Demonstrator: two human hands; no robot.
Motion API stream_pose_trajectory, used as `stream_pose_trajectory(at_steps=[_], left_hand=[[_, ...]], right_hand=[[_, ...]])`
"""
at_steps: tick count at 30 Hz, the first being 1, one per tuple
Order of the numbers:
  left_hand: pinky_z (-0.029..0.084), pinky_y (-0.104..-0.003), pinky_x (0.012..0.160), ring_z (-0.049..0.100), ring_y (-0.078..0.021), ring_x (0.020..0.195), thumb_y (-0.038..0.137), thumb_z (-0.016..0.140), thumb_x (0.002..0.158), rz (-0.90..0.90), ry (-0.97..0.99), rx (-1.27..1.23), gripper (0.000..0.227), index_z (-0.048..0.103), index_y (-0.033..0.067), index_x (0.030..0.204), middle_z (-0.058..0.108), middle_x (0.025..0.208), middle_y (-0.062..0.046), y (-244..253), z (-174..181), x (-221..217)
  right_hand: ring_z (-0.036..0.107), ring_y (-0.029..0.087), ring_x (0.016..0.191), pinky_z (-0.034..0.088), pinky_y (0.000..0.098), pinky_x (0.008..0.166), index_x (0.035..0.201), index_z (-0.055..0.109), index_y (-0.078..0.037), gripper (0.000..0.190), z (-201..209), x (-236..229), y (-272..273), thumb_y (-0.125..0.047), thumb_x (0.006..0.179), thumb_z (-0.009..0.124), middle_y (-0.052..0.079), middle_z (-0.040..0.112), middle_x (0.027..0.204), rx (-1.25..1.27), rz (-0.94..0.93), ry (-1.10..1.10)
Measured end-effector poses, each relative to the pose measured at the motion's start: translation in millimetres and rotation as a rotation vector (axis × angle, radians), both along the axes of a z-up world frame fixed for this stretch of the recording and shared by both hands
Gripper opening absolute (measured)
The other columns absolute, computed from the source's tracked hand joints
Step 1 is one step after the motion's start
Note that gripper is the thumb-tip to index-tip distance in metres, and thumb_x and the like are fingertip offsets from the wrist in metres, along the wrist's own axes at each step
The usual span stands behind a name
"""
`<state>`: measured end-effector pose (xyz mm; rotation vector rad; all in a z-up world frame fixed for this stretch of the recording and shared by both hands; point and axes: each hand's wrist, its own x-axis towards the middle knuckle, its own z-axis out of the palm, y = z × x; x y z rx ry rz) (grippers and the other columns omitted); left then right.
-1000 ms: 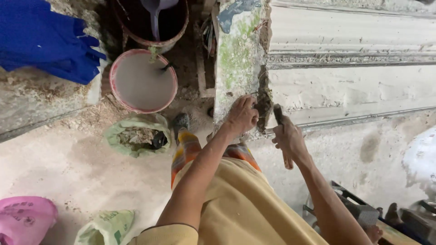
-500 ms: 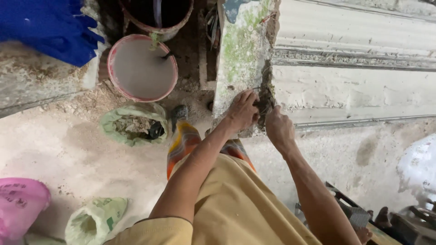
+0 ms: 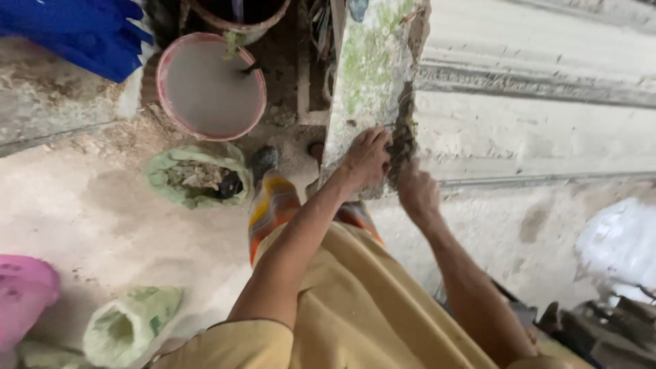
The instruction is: Smoothing and cleaning plaster decorative molding using scrapers and a brush.
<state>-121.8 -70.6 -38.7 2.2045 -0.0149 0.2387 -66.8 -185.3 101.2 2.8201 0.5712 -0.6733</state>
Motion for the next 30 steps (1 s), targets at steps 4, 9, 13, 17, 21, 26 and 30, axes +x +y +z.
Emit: stream_pose_trajectory(at_steps=[4, 9, 13, 17, 21, 26, 30], left_hand=[[0.032, -0.048, 0.120, 0.040, -0.0358, 0.139, 0.019, 0.071, 0.077, 0.019, -0.022, 0.021, 0.013, 0.079, 0.0093, 0.081, 0.056, 0.133, -0.013, 15, 7, 5], [0.029, -0.047, 0.121, 0.038, -0.0349, 0.139, 0.023, 0.069, 0.087, 0.006, -0.012, 0.064, 0.020, 0.078, 0.0050, 0.084, 0.053, 0.136, -0.013, 7, -6, 9], [0.025, -0.045, 0.121, 0.033, -0.0342, 0.141, 0.025, 0.071, 0.079, -0.116, 0.109, 0.074, 0.021, 0.081, 0.0064, 0.081, 0.051, 0.137, -0.012, 29, 33, -1], [0.022, -0.047, 0.120, 0.032, -0.0353, 0.140, 0.026, 0.073, 0.075, -0.075, 0.069, 0.068, 0.021, 0.083, 0.0092, 0.084, 0.050, 0.138, -0.015, 27, 21, 2], [0.025, -0.044, 0.125, 0.032, -0.0323, 0.145, 0.023, 0.072, 0.076, -0.116, 0.132, 0.003, 0.021, 0.082, 0.0094, 0.087, 0.052, 0.139, -0.011, 30, 41, -1], [0.023, -0.048, 0.120, 0.032, -0.0356, 0.141, 0.025, 0.072, 0.075, -0.109, 0.092, 0.084, 0.020, 0.082, 0.0090, 0.083, 0.049, 0.139, -0.016, 20, 26, 2], [0.024, -0.047, 0.122, 0.036, -0.0363, 0.142, 0.026, 0.070, 0.078, -0.052, 0.042, 0.044, 0.021, 0.080, 0.0087, 0.085, 0.052, 0.138, -0.013, 17, 10, 6]], right_hand=[[0.067, 0.056, 0.079, 0.051, 0.0658, 0.072, 0.114, 0.056, 0.002, 0.036, -15, 7, -7, -0.030, 0.098, 0.049, 0.035, 0.069, 0.081, 0.071, -0.103, 0.025], [0.067, 0.056, 0.080, 0.053, 0.0647, 0.071, 0.111, 0.054, 0.006, 0.039, -69, 25, -54, -0.031, 0.097, 0.051, 0.036, 0.068, 0.081, 0.159, 0.002, 0.013], [0.067, 0.058, 0.078, 0.053, 0.0664, 0.069, 0.119, 0.048, 0.006, 0.043, -3, -16, -10, -0.032, 0.098, 0.049, 0.037, 0.067, 0.081, 0.064, -0.069, 0.014], [0.066, 0.058, 0.081, 0.051, 0.0677, 0.073, 0.120, 0.049, 0.001, 0.041, -2, -11, 3, -0.038, 0.106, 0.045, 0.037, 0.068, 0.083, 0.057, -0.095, 0.003], [0.066, 0.058, 0.082, 0.051, 0.0675, 0.072, 0.118, 0.049, 0.000, 0.041, -5, -11, -7, -0.039, 0.109, 0.040, 0.036, 0.068, 0.085, 0.081, -0.118, -0.015], [0.067, 0.058, 0.082, 0.052, 0.0675, 0.071, 0.117, 0.049, 0.001, 0.034, -71, 6, -46, -0.028, 0.102, 0.043, 0.035, 0.068, 0.086, 0.126, -0.128, -0.051], [0.067, 0.058, 0.082, 0.053, 0.0661, 0.074, 0.120, 0.048, 0.002, 0.036, -46, -4, -24, -0.030, 0.103, 0.045, 0.036, 0.068, 0.085, 0.089, -0.070, -0.017]])
